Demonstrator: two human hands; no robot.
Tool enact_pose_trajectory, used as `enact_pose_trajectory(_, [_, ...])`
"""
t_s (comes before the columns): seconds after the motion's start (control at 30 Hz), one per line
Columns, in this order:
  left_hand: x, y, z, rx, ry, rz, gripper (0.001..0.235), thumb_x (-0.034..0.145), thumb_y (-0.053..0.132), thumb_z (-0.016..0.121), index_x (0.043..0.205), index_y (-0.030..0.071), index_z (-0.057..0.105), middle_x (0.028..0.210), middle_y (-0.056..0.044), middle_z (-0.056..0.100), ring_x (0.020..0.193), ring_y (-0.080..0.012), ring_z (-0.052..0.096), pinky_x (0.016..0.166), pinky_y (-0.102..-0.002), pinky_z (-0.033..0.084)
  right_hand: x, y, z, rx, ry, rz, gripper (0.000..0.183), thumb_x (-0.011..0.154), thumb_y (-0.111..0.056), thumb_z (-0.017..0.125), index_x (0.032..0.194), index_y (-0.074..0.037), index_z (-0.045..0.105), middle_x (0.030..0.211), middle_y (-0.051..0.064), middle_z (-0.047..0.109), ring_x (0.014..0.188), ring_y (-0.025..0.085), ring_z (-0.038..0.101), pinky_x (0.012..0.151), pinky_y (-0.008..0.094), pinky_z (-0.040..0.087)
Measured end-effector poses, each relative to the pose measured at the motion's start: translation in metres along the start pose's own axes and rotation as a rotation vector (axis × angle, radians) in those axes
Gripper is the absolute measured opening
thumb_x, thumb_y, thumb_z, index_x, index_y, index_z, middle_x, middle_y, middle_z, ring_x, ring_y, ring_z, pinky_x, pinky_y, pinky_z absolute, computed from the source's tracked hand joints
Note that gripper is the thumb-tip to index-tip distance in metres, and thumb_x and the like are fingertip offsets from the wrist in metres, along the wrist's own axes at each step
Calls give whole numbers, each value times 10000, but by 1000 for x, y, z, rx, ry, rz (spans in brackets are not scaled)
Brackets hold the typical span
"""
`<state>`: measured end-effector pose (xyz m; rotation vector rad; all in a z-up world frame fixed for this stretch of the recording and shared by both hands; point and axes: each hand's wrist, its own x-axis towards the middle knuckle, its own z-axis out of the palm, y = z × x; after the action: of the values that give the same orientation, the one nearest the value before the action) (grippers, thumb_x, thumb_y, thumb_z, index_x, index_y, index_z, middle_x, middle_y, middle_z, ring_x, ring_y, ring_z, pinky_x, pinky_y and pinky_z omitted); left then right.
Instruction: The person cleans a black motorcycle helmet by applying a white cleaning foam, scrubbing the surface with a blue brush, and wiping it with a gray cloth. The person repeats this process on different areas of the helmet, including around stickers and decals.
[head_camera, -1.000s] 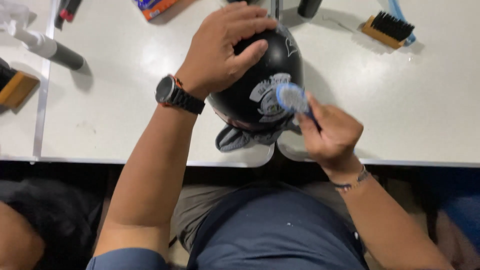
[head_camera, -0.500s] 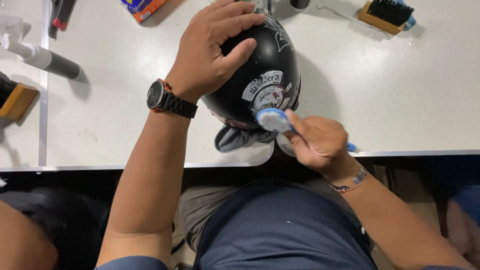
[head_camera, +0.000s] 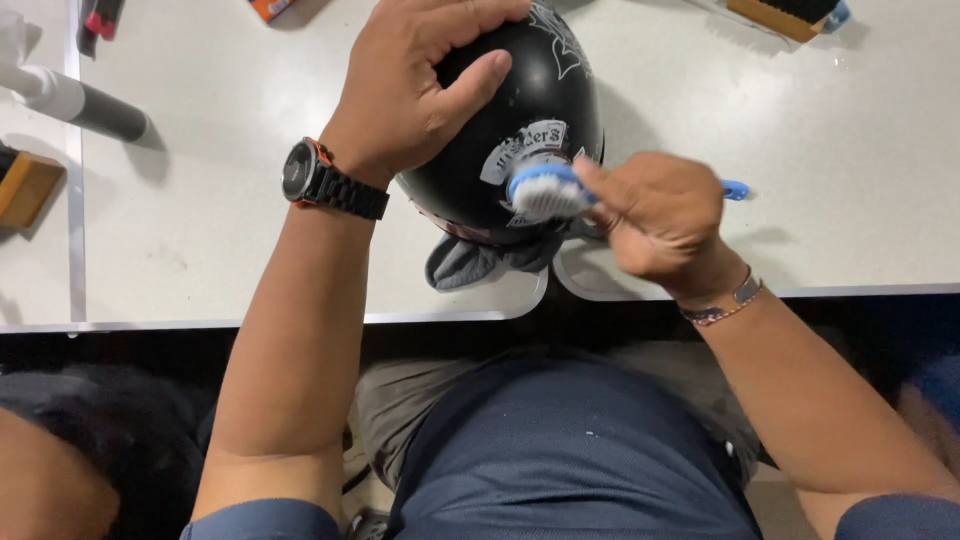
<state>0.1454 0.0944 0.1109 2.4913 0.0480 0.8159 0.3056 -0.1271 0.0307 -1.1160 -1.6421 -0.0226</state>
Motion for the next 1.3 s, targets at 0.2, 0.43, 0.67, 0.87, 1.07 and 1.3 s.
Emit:
enact_pose_trajectory(0.2, [-2, -3, 2, 11, 8, 14, 347, 1024, 229, 601, 1268, 12, 719, 1238, -164, 732, 1147, -346, 683, 944, -451, 502, -19, 35, -31, -37, 7, -9, 371, 997, 174, 779, 1320, 41, 652, 748, 68, 644, 566, 226, 422, 506, 375, 370])
enact_pose_trajectory(0.43, [1, -5, -1, -2, 20, -1, 332, 1018, 191, 617, 1284, 14, 707, 1262, -161, 725, 1177, -337, 669, 982, -449, 495, 2, 13, -27, -35, -141, -62, 218, 978, 120, 691, 1179, 43, 725, 807, 162, 700, 618, 281, 534, 595, 390, 389])
enact_pose_trajectory(0.67, [-2, -1, 1, -2, 22, -17, 339, 1024, 241, 601, 1271, 37, 712, 1238, -125, 750, 1148, -309, 701, 947, -415, 509, 18, -7, -20, -84, -122, -53, 144, 974, 137, 680, 1099, 102, 743, 784, 162, 692, 621, 275, 570, 599, 405, 466])
enact_pose_trajectory(0.87, [-8, 0, 1, -8, 15, -11, 337, 1040, 248, 592, 1268, 31, 714, 1237, -119, 752, 1148, -307, 704, 942, -412, 511, 9, 7, -18, -164, 3, -39, 95, 994, 114, 756, 1088, 123, 771, 751, 161, 660, 610, 282, 550, 558, 410, 425])
enact_pose_trajectory(1.07, [-6, -3, 0, 24, 20, -41, 334, 1019, 248, 609, 1269, 53, 716, 1242, -123, 740, 1152, -318, 678, 942, -431, 484, -2, 19, -32, -94, -52, 19, 139, 987, 75, 779, 1120, 109, 758, 788, 178, 675, 639, 289, 547, 600, 413, 437])
enact_pose_trajectory(1.3, [-4, 0, 2, 34, 0, -31, 339, 1021, 235, 601, 1281, 49, 715, 1256, -124, 732, 1160, -315, 662, 963, -440, 468, 3, 29, -40, -166, -1, 68, 151, 1030, -11, 808, 1101, 121, 794, 752, 133, 631, 644, 270, 474, 588, 383, 370])
